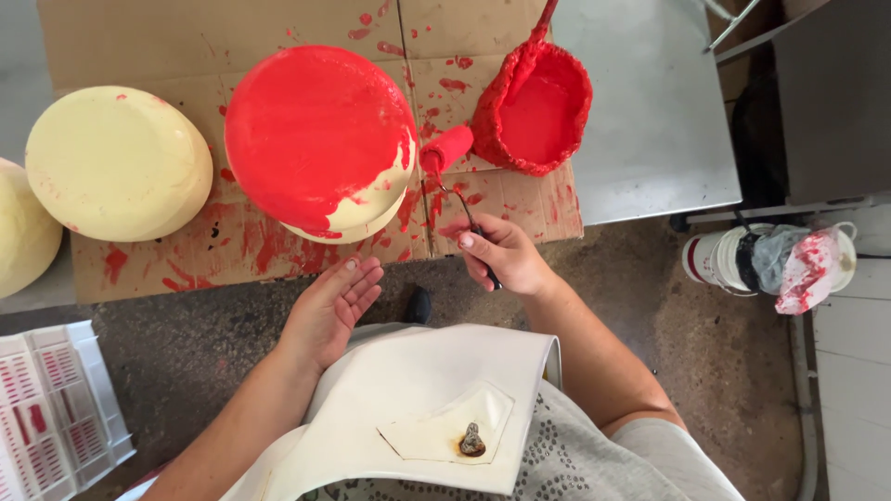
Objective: Waxing cheese wheels by applying red wax with a brush.
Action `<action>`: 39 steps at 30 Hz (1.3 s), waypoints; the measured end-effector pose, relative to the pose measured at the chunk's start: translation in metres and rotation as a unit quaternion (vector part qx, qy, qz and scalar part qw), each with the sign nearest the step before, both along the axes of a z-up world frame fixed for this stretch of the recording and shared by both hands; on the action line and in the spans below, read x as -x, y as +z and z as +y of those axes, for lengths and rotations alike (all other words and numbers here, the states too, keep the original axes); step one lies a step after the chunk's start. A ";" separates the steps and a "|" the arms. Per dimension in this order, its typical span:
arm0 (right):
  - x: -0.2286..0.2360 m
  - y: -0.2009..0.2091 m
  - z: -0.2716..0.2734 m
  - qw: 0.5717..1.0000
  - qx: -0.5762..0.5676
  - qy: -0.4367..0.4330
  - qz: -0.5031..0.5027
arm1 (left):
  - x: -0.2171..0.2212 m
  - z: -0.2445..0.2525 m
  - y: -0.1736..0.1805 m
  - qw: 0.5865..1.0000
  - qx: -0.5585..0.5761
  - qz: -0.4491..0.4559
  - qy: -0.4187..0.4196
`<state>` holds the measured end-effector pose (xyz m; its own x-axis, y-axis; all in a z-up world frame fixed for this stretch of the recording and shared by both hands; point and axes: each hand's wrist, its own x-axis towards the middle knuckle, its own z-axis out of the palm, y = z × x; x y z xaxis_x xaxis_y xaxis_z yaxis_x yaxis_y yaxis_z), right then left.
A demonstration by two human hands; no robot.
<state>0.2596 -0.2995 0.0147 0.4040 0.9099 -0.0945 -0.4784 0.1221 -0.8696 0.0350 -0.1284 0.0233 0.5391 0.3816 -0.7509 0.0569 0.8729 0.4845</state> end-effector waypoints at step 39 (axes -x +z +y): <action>0.075 0.012 0.026 0.584 0.222 -0.261 -0.736 | 0.108 0.096 -0.022 0.995 0.007 0.016 -0.102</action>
